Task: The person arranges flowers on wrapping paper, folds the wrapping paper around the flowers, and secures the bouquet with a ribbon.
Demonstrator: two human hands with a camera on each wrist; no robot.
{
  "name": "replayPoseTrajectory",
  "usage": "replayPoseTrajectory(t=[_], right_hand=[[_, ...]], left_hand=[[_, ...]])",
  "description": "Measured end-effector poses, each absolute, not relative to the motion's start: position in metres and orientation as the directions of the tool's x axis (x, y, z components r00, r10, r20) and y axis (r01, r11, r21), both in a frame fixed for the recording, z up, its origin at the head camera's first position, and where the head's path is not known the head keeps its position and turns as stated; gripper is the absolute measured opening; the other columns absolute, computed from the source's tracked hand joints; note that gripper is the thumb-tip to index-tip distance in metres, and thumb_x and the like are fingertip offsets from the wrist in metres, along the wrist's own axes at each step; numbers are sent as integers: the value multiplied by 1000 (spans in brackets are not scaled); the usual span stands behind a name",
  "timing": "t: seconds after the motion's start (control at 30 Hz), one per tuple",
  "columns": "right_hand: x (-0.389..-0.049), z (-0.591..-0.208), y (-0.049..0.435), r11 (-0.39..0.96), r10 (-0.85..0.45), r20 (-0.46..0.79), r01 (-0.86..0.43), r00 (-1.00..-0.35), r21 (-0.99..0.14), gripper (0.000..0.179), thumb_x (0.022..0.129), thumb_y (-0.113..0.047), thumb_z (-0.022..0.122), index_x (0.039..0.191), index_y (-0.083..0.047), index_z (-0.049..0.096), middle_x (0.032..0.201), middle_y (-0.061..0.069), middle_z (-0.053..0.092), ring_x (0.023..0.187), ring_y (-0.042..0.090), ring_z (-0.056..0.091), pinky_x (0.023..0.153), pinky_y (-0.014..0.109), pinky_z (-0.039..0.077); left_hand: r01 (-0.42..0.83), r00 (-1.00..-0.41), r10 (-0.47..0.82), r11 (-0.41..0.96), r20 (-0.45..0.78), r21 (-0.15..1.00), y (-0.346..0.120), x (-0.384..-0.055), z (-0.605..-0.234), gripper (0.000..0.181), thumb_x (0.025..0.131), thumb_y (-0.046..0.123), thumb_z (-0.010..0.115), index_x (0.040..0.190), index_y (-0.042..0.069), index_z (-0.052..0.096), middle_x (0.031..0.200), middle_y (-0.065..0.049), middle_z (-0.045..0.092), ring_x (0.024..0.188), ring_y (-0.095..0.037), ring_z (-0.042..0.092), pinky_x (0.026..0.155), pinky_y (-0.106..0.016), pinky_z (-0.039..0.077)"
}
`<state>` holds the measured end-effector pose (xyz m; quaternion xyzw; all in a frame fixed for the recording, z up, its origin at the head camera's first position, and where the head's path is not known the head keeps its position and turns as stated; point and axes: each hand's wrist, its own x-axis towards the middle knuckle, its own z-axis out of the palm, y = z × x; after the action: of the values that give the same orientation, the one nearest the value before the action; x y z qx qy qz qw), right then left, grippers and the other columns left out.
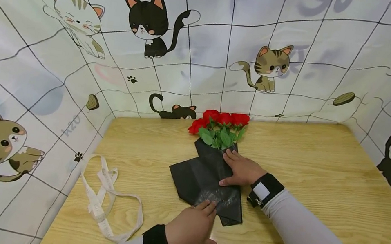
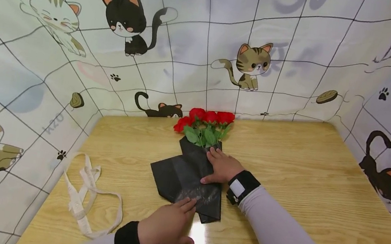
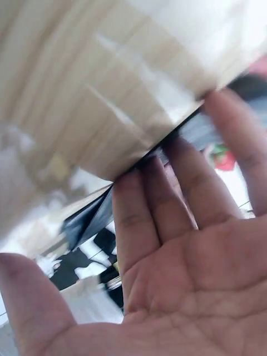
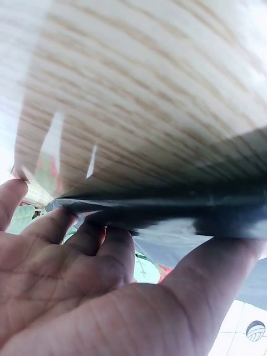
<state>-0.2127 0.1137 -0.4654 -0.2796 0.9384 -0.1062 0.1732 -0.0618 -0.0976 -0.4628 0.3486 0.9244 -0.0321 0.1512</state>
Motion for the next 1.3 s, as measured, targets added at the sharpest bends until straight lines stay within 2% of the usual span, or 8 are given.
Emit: replayPoseTrajectory(t=[0.17, 0.27, 0.53, 0.77, 0.9, 1.03, 1.2, 1.3], right_hand=[[-214, -462, 115, 815, -567, -251, -493, -784, -304, 102, 92, -59, 71, 161, 5, 30, 170, 26, 22, 158, 46, 21, 121, 63, 30], [-214, -461, 117, 814, -569, -255, -493, -782, -306, 102, 93, -58, 70, 161, 4, 28, 171, 26, 20, 158, 46, 19, 121, 64, 29], [-215, -461, 117, 811, -568, -254, -480, -783, -334, 102, 93, -58, 70, 162, 4, 27, 171, 25, 18, 159, 45, 17, 122, 66, 27], [-212, -466, 119, 812, -569, -240, -490, -787, -317, 103, 92, -60, 70, 161, 5, 28, 170, 27, 20, 158, 47, 20, 121, 66, 29], [-208, -469, 119, 824, -553, -209, -492, -807, -281, 104, 91, -62, 70, 160, 5, 32, 169, 26, 24, 157, 46, 22, 119, 67, 31], [-202, -475, 118, 820, -559, -121, -525, -820, -227, 101, 91, -59, 72, 160, 4, 33, 169, 25, 26, 158, 43, 24, 119, 66, 32], [-184, -477, 116, 757, -625, 5, -607, -781, -241, 87, 95, -49, 71, 157, 3, 39, 166, 25, 34, 155, 44, 31, 119, 63, 34], [-170, -475, 117, 724, -649, 12, -623, -760, -297, 83, 98, -50, 68, 157, 1, 42, 165, 24, 35, 156, 44, 29, 120, 62, 33]], left_hand=[[525, -837, 502, 848, -216, -64, -125, -59, -458, 84, 86, 74, 67, 141, 10, 66, 153, -6, 58, 139, -26, 59, 76, -36, 62], [458, -884, 437, 881, -163, -120, -137, -55, -457, 90, 84, 79, 64, 136, 6, 70, 148, -10, 62, 134, -28, 62, 71, -35, 60], [443, -896, 433, 883, -97, -158, -144, -53, -455, 92, 83, 81, 62, 125, 1, 75, 136, -17, 69, 126, -28, 65, 95, -38, 56], [450, -891, 454, 884, -1, -128, -137, -65, -451, 61, 87, 70, 69, 93, 10, 79, 93, -3, 71, 95, -21, 70, 83, -36, 57], [498, -865, 501, 865, 36, -67, -123, -82, -457, 50, 94, 59, 68, 110, 13, 76, 111, -5, 74, 110, -21, 70, 89, -36, 59], [547, -837, 547, 837, 4, 28, -105, -102, -462, 56, 98, 56, 66, 134, 13, 69, 140, -9, 66, 132, -24, 63, 103, -38, 56], [544, -838, 545, 838, -19, 44, -93, -114, -461, 70, 95, 61, 67, 142, 10, 63, 149, -12, 59, 141, -28, 55, 109, -41, 52], [531, -847, 531, 847, -27, 29, -92, -117, -461, 77, 92, 65, 67, 144, 8, 61, 151, -13, 58, 142, -30, 54, 110, -42, 52]])
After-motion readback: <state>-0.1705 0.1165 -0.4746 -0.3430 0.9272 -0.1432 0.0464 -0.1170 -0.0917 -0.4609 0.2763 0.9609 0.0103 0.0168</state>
